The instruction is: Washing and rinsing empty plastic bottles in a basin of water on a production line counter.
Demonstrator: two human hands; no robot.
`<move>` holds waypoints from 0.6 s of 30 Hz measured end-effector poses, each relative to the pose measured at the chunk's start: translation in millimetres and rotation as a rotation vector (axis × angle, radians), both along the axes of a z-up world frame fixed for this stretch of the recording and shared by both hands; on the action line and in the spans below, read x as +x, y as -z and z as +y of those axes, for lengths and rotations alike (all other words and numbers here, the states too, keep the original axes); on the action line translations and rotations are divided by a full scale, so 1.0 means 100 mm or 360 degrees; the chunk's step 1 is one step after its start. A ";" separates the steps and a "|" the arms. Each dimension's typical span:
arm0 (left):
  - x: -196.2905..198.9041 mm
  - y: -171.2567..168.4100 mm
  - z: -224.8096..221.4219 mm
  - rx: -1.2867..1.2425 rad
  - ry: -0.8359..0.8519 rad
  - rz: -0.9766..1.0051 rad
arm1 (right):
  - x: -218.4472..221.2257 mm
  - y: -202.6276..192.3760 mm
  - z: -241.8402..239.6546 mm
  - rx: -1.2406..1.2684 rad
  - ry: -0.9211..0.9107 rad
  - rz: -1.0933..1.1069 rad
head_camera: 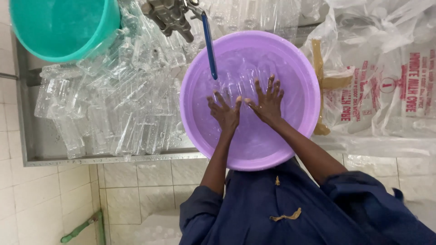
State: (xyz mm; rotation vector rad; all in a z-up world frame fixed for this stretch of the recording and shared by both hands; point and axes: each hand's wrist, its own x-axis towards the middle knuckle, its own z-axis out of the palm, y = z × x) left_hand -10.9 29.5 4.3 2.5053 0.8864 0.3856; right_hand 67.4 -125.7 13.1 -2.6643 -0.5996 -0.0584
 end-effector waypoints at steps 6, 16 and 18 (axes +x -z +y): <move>0.07 0.03 0.41 -0.1286 -0.0070 -0.0644 | 0.38 0.29 -0.38 0.0977 0.0426 0.0836; -0.33 -0.67 0.91 -0.2210 -0.0357 -0.0177 | 0.58 0.13 -1.12 0.0829 0.0399 0.1404; -0.48 -0.78 1.02 -0.2407 -0.0172 -0.0022 | 0.33 -0.10 -1.49 0.1366 -0.0669 0.1251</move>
